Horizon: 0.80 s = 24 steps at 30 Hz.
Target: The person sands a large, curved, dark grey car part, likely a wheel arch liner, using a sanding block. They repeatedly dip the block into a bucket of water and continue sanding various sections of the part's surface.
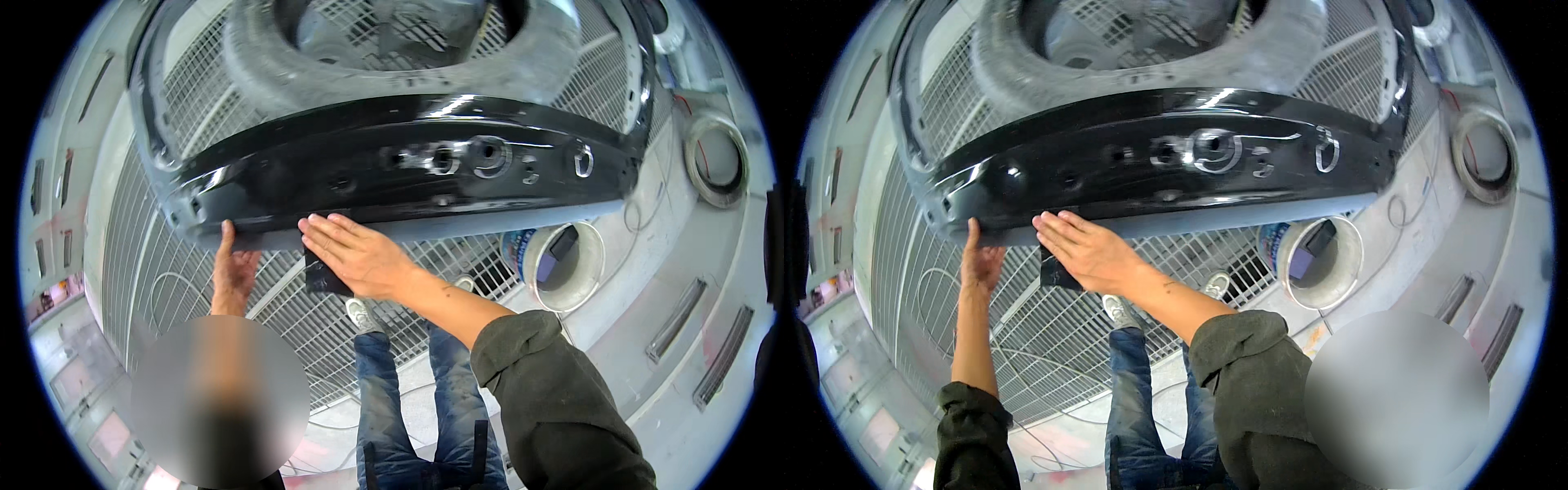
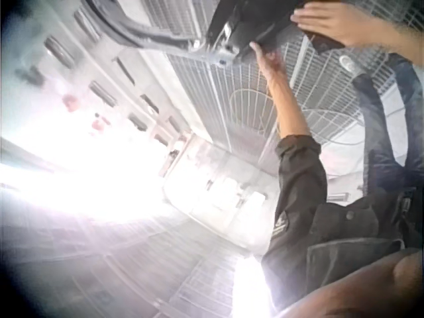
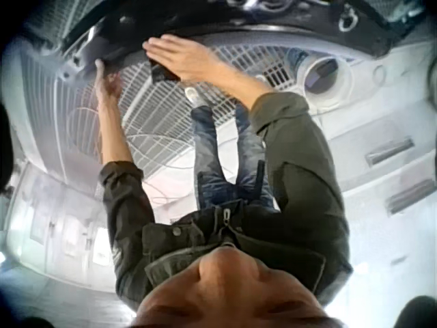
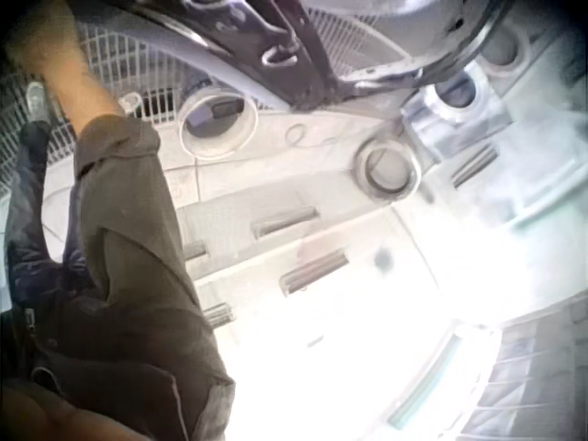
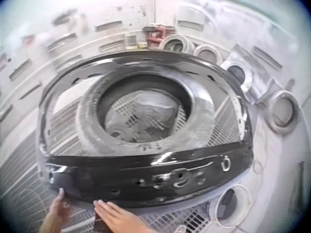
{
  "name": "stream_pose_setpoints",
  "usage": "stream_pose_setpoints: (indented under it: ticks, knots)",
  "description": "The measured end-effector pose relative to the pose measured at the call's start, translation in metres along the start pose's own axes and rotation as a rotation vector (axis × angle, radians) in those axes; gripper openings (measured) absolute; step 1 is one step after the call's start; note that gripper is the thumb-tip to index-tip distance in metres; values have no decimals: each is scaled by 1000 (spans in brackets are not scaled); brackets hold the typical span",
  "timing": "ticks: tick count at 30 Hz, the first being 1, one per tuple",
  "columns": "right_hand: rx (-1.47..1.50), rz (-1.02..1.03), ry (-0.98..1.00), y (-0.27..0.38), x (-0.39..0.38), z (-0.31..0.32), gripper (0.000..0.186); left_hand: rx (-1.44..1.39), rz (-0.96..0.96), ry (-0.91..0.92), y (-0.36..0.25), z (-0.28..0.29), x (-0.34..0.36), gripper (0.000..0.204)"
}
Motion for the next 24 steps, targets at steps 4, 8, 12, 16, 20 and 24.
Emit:
stream_pose_setpoints:
  ticks: [4,8,12,16,20,24]
  knots:
    - [10,23,161,-28,-21,30,47,-257,-53,-102,-25,37,14,59]
    - [-345,-82,525,-62,-116,71,56,-220,-141,-64,-60,117,36,47]
    - [-343,-129,526,-36,-74,49,58,-174,-50,0,-54,109,42,37]
    - [-284,-113,412,18,26,-20,58,-188,-67,10,-55,105,38,38]
    - [-208,-4,221,64,126,-88,57,-164,-57,10,-56,102,44,39]
    - [-148,68,151,83,173,-115,56,-108,-51,28,-58,114,49,40]
Point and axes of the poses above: each hand's wrist, its own x-axis towards the middle knuckle, its own z-axis out of the back of the hand, y = z × x, the point moved 6 cm from there along x, towards the middle knuckle, and after that the axes turned 7 degrees about y, right-handed, at the moved point
